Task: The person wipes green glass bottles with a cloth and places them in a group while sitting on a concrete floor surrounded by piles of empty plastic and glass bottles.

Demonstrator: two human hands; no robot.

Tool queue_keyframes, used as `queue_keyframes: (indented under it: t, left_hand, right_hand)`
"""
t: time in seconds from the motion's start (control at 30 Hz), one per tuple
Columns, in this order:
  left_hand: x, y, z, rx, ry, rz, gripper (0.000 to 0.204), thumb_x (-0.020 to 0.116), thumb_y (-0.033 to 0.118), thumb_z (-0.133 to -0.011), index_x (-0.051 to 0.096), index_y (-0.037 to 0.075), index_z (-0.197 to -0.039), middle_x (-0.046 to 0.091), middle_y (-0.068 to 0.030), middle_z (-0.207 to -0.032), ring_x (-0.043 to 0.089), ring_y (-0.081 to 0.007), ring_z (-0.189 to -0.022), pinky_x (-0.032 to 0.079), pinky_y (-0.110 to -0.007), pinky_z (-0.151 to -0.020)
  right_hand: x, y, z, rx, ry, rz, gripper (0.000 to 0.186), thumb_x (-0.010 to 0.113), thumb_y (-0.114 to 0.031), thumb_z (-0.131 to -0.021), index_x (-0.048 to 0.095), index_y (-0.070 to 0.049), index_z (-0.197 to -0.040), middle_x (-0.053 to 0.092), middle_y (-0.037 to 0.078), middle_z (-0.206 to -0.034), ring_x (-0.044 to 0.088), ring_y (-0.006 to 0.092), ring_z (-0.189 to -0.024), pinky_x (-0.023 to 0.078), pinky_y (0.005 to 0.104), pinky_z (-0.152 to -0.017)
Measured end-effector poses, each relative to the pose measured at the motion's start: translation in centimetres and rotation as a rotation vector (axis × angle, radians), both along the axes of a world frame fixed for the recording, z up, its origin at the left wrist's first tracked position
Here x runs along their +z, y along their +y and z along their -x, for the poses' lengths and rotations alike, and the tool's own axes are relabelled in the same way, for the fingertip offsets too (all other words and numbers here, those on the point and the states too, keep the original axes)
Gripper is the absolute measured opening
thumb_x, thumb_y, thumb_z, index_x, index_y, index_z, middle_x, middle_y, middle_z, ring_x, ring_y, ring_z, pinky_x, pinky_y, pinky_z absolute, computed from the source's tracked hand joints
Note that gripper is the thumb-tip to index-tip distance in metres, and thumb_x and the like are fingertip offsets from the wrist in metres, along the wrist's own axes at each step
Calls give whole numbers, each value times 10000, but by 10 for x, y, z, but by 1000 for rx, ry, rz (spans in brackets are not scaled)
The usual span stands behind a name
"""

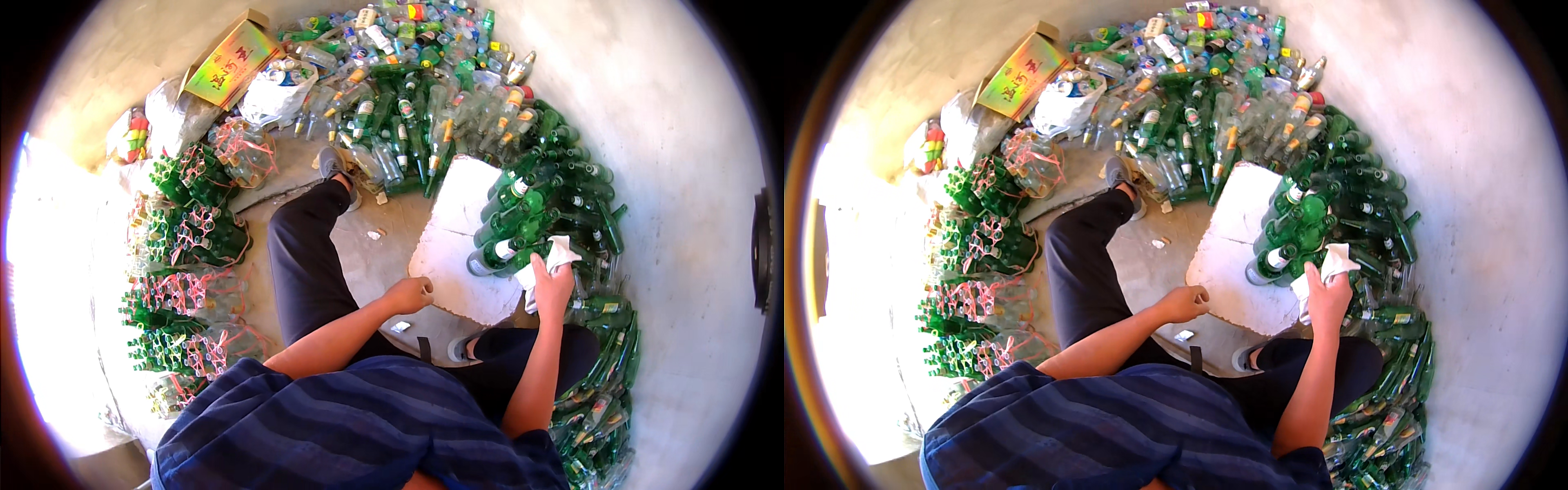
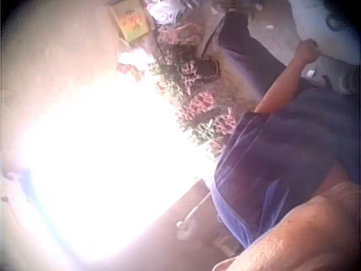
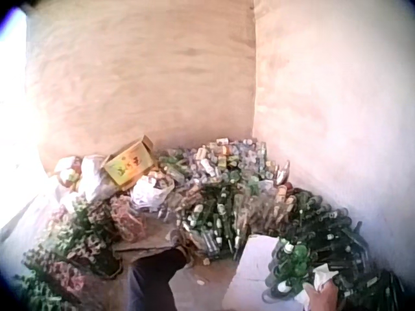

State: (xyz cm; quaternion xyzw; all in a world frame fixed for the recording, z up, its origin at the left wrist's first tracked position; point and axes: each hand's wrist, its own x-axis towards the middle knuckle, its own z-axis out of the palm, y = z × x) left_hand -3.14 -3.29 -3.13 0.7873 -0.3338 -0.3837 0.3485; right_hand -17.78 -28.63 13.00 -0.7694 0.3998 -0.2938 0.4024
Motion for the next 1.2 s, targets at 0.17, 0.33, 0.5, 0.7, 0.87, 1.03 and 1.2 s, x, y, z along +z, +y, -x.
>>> queue_keyframes:
  t: [0.17, 0.33, 0.5, 0.7, 0.87, 1.03, 1.2]
  left_hand:
    - [-11, 0, 0, -13, -47, 10, 323, 717, 253, -842, 686, 14, -1056, 745, -165, -942, 727, -285, -851, 565, -381, -779]
    - [-18, 2, -5, 42, 4, 92, 255, 698, 183, -856, 683, -5, -1027, 739, -140, -881, 720, -209, -711, 572, -357, -685]
    - [-11, 1, -9, 189, 38, 232, 208, 680, 122, -881, 682, -18, -1034, 716, -104, -818, 698, -170, -657, 561, -307, -630]
    - [68, 5, -22, 496, -33, 468, 164, 668, 112, -919, 676, -25, -1010, 701, -70, -802, 675, -137, -657, 538, -295, -608]
    - [245, 8, -53, 411, -134, 767, 130, 651, 86, -953, 673, -24, -1019, 688, -41, -848, 668, -108, -695, 538, -258, -635]
    - [317, 31, -133, 615, -280, 937, 138, 674, 65, -944, 688, -25, -1048, 706, -58, -876, 671, -117, -699, 538, -253, -645]
    - [243, 74, -202, 879, -222, 860, 143, 669, 78, -920, 695, -4, -1034, 695, -48, -853, 654, -108, -671, 515, -243, -609]
  right_hand:
    - [-30, -4, 19, -88, -110, -253, 434, 750, -71, -901, 575, 22, -1286, 668, 79, -1172, 634, 154, -1010, 509, 311, -880]
    - [-56, 38, 29, -294, -488, -596, 369, 732, -108, -914, 577, 9, -1228, 662, 64, -1079, 654, 151, -887, 541, 308, -755]
    - [-86, 94, 33, -139, -468, -814, 301, 705, -105, -904, 626, -16, -1181, 670, 57, -1053, 670, 165, -870, 547, 312, -754]
    - [-100, 115, 8, 59, -303, -786, 314, 710, -113, -888, 630, -5, -1172, 681, 57, -981, 654, 153, -813, 538, 316, -722]
    - [-102, 120, -7, 149, -248, -725, 406, 731, -159, -856, 625, 9, -1209, 709, 107, -991, 683, 199, -858, 543, 340, -782]
    - [-101, 119, -7, 257, 135, -452, 495, 735, -227, -835, 612, 23, -1243, 723, 227, -1094, 717, 317, -1015, 543, 393, -882]
    - [-106, 120, -9, 303, 310, -422, 517, 733, -250, -843, 611, 7, -1275, 722, 228, -1131, 702, 366, -1050, 538, 418, -916]
